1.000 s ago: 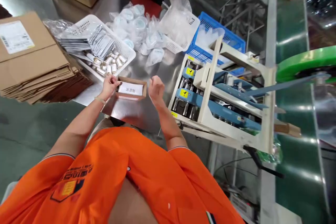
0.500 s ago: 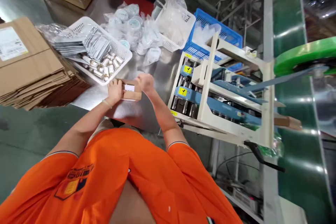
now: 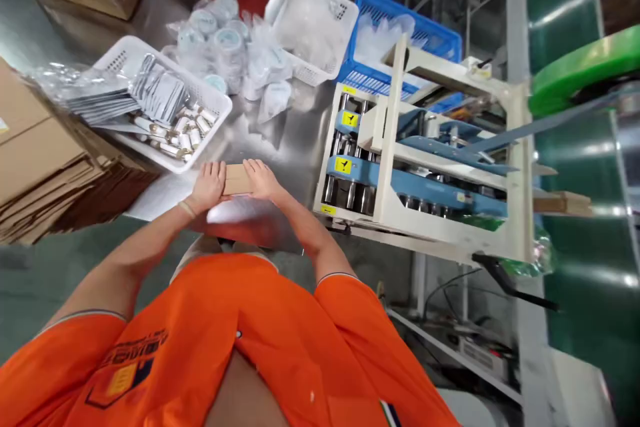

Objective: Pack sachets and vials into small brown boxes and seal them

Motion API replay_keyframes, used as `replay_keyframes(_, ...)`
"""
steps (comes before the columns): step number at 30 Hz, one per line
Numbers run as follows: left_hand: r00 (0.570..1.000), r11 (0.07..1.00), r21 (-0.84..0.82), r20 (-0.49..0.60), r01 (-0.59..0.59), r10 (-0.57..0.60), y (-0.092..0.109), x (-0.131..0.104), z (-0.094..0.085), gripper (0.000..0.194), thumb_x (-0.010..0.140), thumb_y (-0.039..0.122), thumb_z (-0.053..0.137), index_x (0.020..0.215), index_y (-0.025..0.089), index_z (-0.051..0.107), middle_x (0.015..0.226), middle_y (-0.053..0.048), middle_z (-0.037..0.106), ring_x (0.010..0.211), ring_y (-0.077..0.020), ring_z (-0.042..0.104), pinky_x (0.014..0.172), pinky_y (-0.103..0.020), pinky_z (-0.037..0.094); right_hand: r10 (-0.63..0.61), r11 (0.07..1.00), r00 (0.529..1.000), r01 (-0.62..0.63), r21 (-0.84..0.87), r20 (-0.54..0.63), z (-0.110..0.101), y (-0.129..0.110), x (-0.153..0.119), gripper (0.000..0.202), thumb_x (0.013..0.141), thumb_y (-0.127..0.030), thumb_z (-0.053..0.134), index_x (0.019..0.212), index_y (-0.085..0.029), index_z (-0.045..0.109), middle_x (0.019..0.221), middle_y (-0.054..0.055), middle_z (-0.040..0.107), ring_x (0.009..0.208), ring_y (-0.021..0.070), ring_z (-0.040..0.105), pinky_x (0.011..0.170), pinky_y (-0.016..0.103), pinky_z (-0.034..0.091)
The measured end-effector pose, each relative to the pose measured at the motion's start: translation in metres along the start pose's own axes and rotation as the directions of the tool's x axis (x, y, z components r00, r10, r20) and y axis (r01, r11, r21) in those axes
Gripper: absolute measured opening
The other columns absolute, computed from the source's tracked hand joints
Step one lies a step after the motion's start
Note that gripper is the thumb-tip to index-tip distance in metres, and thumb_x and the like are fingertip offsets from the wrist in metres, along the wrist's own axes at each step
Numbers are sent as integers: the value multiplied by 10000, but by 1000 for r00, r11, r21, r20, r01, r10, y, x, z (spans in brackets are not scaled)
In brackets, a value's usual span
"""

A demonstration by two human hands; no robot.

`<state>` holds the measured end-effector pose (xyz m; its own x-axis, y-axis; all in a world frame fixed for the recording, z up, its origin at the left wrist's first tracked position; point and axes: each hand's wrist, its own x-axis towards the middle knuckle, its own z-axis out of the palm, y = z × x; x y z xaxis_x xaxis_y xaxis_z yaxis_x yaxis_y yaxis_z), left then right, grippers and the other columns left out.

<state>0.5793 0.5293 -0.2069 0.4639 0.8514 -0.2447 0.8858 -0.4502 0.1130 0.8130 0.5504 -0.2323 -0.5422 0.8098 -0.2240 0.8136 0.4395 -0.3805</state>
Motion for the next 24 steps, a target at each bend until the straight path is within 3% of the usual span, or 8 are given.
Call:
replay_keyframes(3, 999, 999, 43, -30, -29, 30, 25, 22, 3, 991, 1064, 577, 712, 1685, -129, 400, 1548, -401, 583, 1464, -504, 570, 1277, -606, 402, 6, 996, 996, 2, 84, -90, -9, 39, -9, 986, 836, -233, 942, 1695, -19, 506, 1676, 275, 549, 1578, 370, 492, 1361, 503, 375)
replay_keyframes(5, 997, 998, 56, -67, -37, 41, 44, 54, 2, 989, 1073, 591, 695, 1675, -139, 409, 1532, -401, 590, 1440, -515, 572, 1253, -606, 419, 209, 972, 948, -175, 158, -238, -7, 66, -27, 901, 876, -233, 921, 1666, -28, 539, 1676, 282, 542, 1595, 353, 476, 1370, 499, 357)
replay_keyframes(6, 995, 998, 53, -88, -38, 43, 56, 75, 0, 994, 1067, 596, 705, 1664, -146, 419, 1520, -406, 594, 1428, -519, 575, 1242, -610, 426, 380, 922, 869, -326, 209, -316, -1, 77, -39, 879, 900, -253, 914, 1660, -21, 537, 1678, 300, 530, 1594, 354, 477, 1365, 507, 362)
replay_keyframes(9, 985, 996, 7, -150, -87, 87, 93, 149, -11, 961, 1042, 584, 756, 1627, -126, 476, 1492, -417, 608, 1391, -500, 593, 1227, -622, 425, 789, 606, 480, -707, 364, -383, 34, 95, -78, 823, 972, -346, 884, 1631, 5, 538, 1615, 346, 565, 1513, 383, 550, 1304, 563, 439)
replay_keyframes(10, 979, 992, -14, -167, -125, 121, 105, 175, -15, 935, 1040, 576, 763, 1614, -113, 498, 1492, -412, 611, 1391, -486, 592, 1234, -622, 415, 831, 546, 431, -752, 370, -351, 51, 96, -89, 742, 997, -351, 857, 1597, -15, 578, 1570, 333, 608, 1474, 388, 582, 1276, 580, 467)
replay_keyframes(16, 940, 950, -65, -184, -304, 288, 176, 307, -39, 922, 1017, 501, 806, 1590, -152, 494, 1526, -406, 584, 1427, -442, 560, 1283, -597, 359, 780, 616, 538, -749, 244, -319, 126, 98, -112, 402, 1069, -358, 730, 1421, -163, 729, 1533, 263, 668, 1398, 419, 604, 1144, 636, 532)
replay_keyframes(21, 897, 895, -124, -175, -429, 406, 264, 381, -39, 1140, 865, 474, 970, 1664, -134, 430, 1638, -399, 529, 1608, -488, 452, 1386, -647, 259, 759, 636, 549, -741, 217, -351, 139, 108, -111, 424, 1084, -394, 681, 1448, -183, 728, 1520, 255, 673, 1368, 427, 616, 1096, 638, 548)
replay_keyframes(24, 901, 876, -231, -210, -423, 379, 310, 392, -34, 1358, 777, 537, 1013, 1710, -157, 312, 1761, -465, 329, 1731, -523, 267, 1406, -659, 245, 758, 636, 552, -742, 210, -347, 136, 112, -113, 425, 1080, -374, 675, 1457, -181, 719, 1498, 239, 685, 1357, 406, 628, 1094, 607, 557)
